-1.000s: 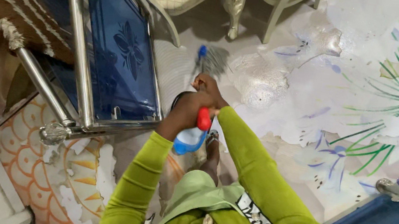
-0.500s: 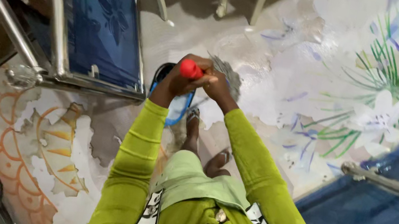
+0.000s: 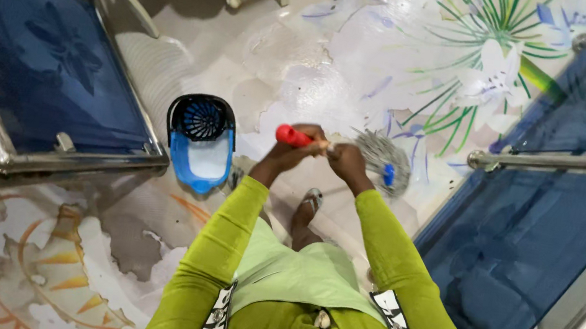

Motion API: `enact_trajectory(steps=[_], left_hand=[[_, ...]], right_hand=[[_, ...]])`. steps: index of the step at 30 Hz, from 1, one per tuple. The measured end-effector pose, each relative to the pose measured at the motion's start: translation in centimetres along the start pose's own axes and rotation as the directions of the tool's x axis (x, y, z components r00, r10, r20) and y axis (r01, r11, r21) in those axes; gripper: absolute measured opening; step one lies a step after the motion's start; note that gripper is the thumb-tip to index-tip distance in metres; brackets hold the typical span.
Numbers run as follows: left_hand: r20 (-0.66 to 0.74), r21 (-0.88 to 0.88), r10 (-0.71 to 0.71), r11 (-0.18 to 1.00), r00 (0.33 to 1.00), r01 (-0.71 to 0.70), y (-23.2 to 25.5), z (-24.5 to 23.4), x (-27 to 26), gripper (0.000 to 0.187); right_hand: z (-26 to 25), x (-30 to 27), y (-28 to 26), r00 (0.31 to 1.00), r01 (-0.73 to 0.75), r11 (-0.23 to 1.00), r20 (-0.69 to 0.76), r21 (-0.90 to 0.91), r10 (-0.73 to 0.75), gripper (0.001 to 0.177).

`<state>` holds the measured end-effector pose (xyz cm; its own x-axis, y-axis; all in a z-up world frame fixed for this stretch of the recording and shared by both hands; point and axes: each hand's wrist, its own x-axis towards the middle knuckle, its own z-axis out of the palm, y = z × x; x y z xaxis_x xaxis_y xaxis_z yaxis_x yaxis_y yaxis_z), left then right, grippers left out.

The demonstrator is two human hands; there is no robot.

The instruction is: The person mops a patterned floor around dining chairs and a table using a mop and a bucket of water, rinsing and wringing the mop head multiple times.

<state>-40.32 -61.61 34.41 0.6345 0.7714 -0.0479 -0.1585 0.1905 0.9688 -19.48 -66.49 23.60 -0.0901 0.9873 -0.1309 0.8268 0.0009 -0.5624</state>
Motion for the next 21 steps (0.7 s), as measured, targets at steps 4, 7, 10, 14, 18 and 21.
enact_trajectory(steps=[4, 7, 10, 14, 18, 21], left_hand=[[0.051, 0.186, -0.04, 0.982, 0.998, 0.03, -5.3, 2.4, -0.5, 0.023], [0.112, 0.112, -0.058, 0.993, 0.992, 0.045, -4.2, 1.1, -3.1, 0.024], [0.095, 0.13, 0.041, 0.99, 0.995, -0.053, -0.5, -3.3, -3.3, 0.024], [0.036, 0.217, 0.08, 0.972, 0.996, -0.086, 8.2, -11.0, -5.3, 0.025], [-0.047, 0.347, 0.187, 0.924, 0.981, -0.16, 15.6, -15.7, -9.0, 0.025], [-0.132, 0.44, 0.304, 0.871, 0.944, -0.219, 17.9, -18.2, -11.8, 0.024]], right_hand=[[-0.5, -4.3, 2.8, 0.997, -0.069, 0.989, -0.055, -0.132, 0.062, 0.028], [0.8, -4.3, 0.3, 0.982, -0.107, 0.994, -0.158, -0.032, 0.101, 0.02], [3.0, -1.4, -3.2, 0.967, -0.133, 0.983, -0.2, 0.129, 0.157, 0.017], [6.9, 6.0, -9.8, 0.963, -0.021, 0.983, -0.26, 0.184, 0.07, 0.023], [10.2, 13.6, -17.1, 0.946, 0.224, 0.955, -0.278, 0.194, -0.166, 0.023], [11.9, 17.7, -21.8, 0.914, 0.384, 0.889, -0.24, 0.251, -0.327, 0.022]])
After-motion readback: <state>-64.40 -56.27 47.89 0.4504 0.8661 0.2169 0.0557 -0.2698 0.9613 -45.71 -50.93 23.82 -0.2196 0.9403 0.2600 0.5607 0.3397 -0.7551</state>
